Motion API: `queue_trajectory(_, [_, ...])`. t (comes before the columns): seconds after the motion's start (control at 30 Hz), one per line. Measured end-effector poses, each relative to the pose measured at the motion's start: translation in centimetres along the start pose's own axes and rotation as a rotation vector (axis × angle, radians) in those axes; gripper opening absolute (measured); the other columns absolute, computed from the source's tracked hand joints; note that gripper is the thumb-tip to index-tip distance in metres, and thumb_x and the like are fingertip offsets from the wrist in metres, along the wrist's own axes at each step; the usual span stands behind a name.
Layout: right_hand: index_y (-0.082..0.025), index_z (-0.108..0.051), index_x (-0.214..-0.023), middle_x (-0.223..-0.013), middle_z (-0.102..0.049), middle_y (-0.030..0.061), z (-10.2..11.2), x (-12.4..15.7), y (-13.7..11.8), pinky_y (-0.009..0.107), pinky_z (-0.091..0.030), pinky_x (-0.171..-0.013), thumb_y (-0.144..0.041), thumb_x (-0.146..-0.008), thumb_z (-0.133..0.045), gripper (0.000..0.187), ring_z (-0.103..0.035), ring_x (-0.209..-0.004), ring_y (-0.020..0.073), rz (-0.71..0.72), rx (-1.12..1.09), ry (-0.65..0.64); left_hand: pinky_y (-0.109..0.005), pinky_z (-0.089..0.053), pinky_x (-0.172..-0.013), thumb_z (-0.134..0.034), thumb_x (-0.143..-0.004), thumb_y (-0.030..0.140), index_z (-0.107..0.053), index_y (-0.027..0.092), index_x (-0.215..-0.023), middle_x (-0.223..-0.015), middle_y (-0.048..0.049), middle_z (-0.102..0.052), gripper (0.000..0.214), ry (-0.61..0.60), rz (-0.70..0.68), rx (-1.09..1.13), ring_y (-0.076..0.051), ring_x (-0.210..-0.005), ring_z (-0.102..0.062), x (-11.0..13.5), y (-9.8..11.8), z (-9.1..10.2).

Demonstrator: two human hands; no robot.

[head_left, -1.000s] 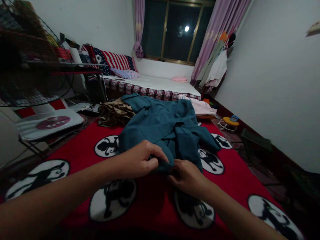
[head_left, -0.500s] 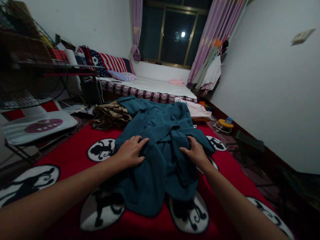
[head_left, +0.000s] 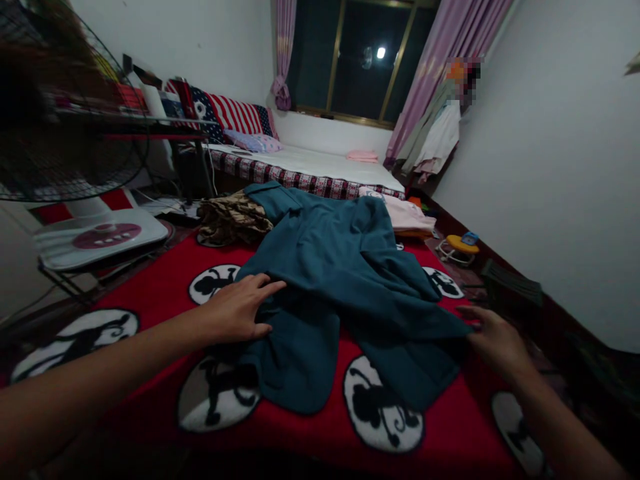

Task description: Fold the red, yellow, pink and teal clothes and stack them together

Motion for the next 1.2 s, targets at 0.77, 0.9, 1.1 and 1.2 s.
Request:
queue_trajectory(0.77, [-0.023, -0.059, -0.125, -0.130, -0.056, 0.0099, -1.9, 9.4, -10.7, 0.041, -0.047, -0.097, -0.014, -0.068, -0.060, 0.058, -0.054, -0.117, 0.0269, 0.657, 0.163, -0.566, -0.034, -0.044, -0.094, -0.055, -0.081, 0.033, -0.069, 0.019, -0.104, -0.112, -0.0065, -0.063, 0.031, 0.254, -0.020, 0.171, -0.022, -0.103, -0.057, 4.2, -6.4, 3.3])
queue_trajectory(0.9, [-0.019, -0.063, -0.108, -0.110, -0.063, 0.0107, -3.5, 9.6, -12.1, 0.036, -0.050, -0.084, -0.008, -0.072, -0.051, 0.039, -0.061, -0.100, 0.0244, 0.625, 0.330, -0.540, -0.028, -0.048, -0.078, -0.057, -0.086, 0.046, -0.068, 0.025, -0.105, -0.102, -0.0039, -0.066, 0.031, 0.054, -0.225, 0.283, -0.018, -0.088, -0.062, 5.0, 3.3, 1.1])
queue_trajectory(1.1, [-0.018, -0.063, -0.089, -0.089, -0.065, 0.0068, -3.6, 9.5, -15.1, 0.030, -0.050, -0.075, -0.003, -0.074, -0.046, 0.028, -0.064, -0.084, 0.0202, 0.540, 0.275, -0.589, -0.032, -0.048, -0.078, -0.059, -0.086, 0.037, -0.066, 0.025, -0.108, -0.099, -0.0046, -0.065, 0.026, 0.056, -0.340, 0.170, -0.020, -0.089, -0.062, 3.3, 8.0, -0.2])
queue_trajectory(1.2, [-0.022, -0.062, -0.100, -0.099, -0.064, 0.0052, -2.2, 9.5, -16.1, 0.027, -0.050, -0.076, -0.006, -0.077, -0.048, 0.031, -0.063, -0.089, 0.0172, 0.630, -0.005, -0.540, -0.035, -0.047, -0.084, -0.058, -0.086, 0.026, -0.065, 0.026, -0.112, -0.107, -0.0055, -0.064, 0.026, 0.171, -0.282, 0.063, -0.021, -0.096, -0.060, 1.7, 5.6, 0.1])
Point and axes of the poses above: each hand's wrist, its own x-axis away from the middle knuckle, its own z-axis out of the back of the hand, y = z × x, the point moved 2 cm from there along -x, towards the middle knuckle
